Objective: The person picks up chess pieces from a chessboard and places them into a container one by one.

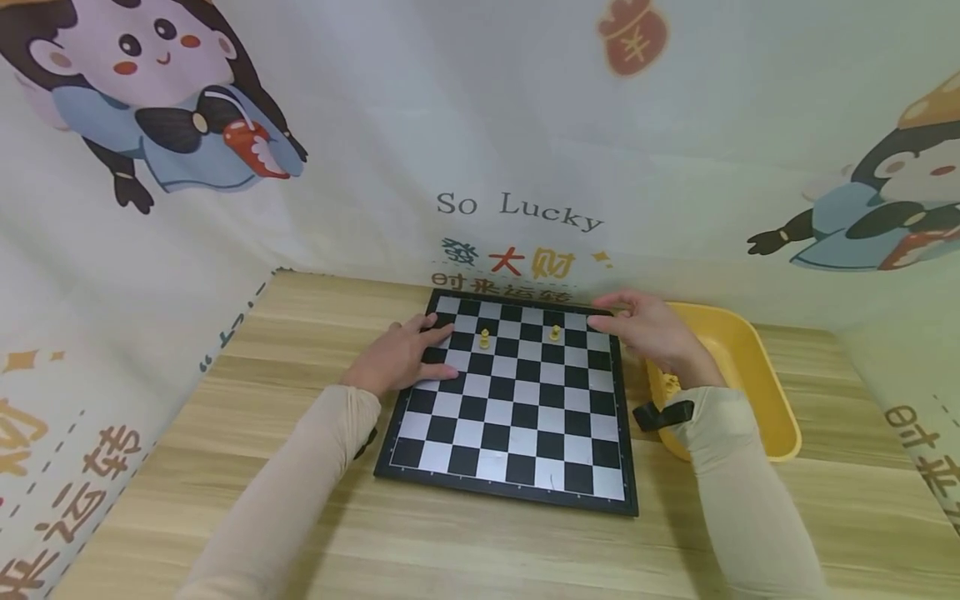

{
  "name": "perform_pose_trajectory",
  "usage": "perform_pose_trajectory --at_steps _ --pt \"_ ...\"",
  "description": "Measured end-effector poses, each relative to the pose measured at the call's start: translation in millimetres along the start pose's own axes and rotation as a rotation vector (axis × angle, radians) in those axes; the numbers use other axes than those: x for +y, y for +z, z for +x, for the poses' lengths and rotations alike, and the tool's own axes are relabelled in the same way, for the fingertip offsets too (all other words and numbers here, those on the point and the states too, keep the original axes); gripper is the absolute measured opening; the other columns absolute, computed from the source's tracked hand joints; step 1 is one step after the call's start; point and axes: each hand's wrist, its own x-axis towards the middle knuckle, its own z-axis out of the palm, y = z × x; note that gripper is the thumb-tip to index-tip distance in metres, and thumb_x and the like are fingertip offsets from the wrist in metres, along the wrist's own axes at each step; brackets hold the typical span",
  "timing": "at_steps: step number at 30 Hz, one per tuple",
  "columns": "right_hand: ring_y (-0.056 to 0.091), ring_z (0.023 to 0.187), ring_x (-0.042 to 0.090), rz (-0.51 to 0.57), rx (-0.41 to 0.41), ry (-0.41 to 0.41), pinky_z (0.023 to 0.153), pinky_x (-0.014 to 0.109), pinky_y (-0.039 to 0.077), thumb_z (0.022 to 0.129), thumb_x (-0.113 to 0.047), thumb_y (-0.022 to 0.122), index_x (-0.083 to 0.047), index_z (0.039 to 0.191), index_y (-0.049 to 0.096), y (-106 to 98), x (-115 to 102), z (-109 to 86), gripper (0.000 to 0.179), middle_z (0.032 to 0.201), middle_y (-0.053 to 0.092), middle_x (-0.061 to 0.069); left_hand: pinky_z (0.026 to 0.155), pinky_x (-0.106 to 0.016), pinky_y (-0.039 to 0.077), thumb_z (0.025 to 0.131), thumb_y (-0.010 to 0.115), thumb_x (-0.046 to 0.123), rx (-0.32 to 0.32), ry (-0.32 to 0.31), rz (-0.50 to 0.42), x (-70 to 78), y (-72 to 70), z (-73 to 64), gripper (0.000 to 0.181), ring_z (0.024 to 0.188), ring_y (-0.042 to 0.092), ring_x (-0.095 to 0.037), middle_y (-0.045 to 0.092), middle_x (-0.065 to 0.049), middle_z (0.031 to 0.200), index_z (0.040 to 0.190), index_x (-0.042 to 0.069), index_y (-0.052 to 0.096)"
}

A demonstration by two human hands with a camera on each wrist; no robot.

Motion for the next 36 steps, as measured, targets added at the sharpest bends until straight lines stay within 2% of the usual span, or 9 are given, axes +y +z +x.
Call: perform_pose_trajectory --at_steps 3,7,12,17,24,29,33,36 --pt "0.032 0.043 0.009 0.029 0.009 -0.023 0.044 0.023 0.032 0.101 -0.031 0.065 -0.008 0.141 0.054 8.3 1.3 6.3 0.048 0.066 0.041 -0.006 0.121 -0.062 0.034 0.090 0.061 0.067 -0.011 -0.005 -0.001 1.0 -0.8 0.4 0.087 0.146 0.033 -0.056 0.026 -0.014 0.170 0.161 0.025 0.033" --pt "0.030 0.042 0.008 0.124 0.008 -0.046 0.043 0.021 0.029 0.102 -0.026 0.063 -0.004 0.141 0.053 19.7 4.1 13.6 0.046 0.058 0.035 -0.010 0.120 -0.063 0.034 0.091 0.060 0.067 -0.020 -0.012 -0.001 0.6 -0.6 0.6 0.086 0.146 0.033 -0.058 0.025 -0.014 0.170 0.161 0.025 0.033" --pt "0.030 0.042 0.007 0.213 0.023 -0.044 0.043 0.021 0.028 0.102 -0.025 0.064 -0.002 0.142 0.052 31.7 7.7 21.7 0.047 0.055 0.035 -0.011 0.120 -0.063 0.035 0.090 0.060 0.069 -0.016 -0.017 0.000 -0.9 0.6 1.0 0.087 0.146 0.033 -0.057 0.026 -0.013 0.170 0.161 0.026 0.033" --pt "0.028 0.042 0.007 0.266 0.055 -0.031 0.043 0.021 0.027 0.102 -0.025 0.063 -0.003 0.143 0.052 40.6 13.7 29.4 0.048 0.053 0.034 -0.012 0.121 -0.063 0.034 0.090 0.061 0.067 0.016 0.006 0.014 -1.2 1.5 1.1 0.086 0.146 0.036 -0.055 0.028 -0.016 0.168 0.160 0.024 0.036" --pt "0.028 0.040 0.008 0.317 0.084 0.007 0.043 0.023 0.028 0.102 -0.024 0.062 -0.004 0.146 0.051 53.1 20.0 38.7 0.049 0.050 0.034 -0.012 0.121 -0.061 0.036 0.089 0.061 0.068 0.031 0.008 0.011 -1.4 3.1 1.9 0.086 0.146 0.037 -0.054 0.030 -0.016 0.168 0.159 0.024 0.037" --pt "0.033 0.046 0.009 0.292 0.109 0.063 0.046 0.024 0.031 0.100 -0.028 0.065 -0.008 0.143 0.054 62.0 22.1 43.1 0.048 0.057 0.039 -0.009 0.121 -0.060 0.035 0.089 0.061 0.068 0.028 0.007 -0.002 -1.7 3.6 2.3 0.087 0.147 0.036 -0.053 0.029 -0.015 0.168 0.159 0.024 0.036" --pt "0.035 0.048 0.009 0.316 0.106 0.100 0.047 0.023 0.032 0.098 -0.027 0.068 -0.010 0.140 0.055 67.9 23.7 46.8 0.047 0.066 0.045 -0.007 0.122 -0.060 0.035 0.089 0.062 0.067 0.026 0.004 -0.004 -2.0 3.7 2.3 0.087 0.147 0.036 -0.052 0.029 -0.015 0.168 0.159 0.024 0.037" --pt "0.032 0.045 0.008 0.361 0.084 0.124 0.045 0.022 0.029 0.097 -0.025 0.069 -0.009 0.141 0.053 71.0 26.4 49.5 0.049 0.061 0.043 -0.009 0.122 -0.061 0.034 0.089 0.062 0.067 0.029 0.004 -0.004 -2.0 4.0 2.0 0.086 0.148 0.035 -0.050 0.030 -0.015 0.168 0.159 0.024 0.037"
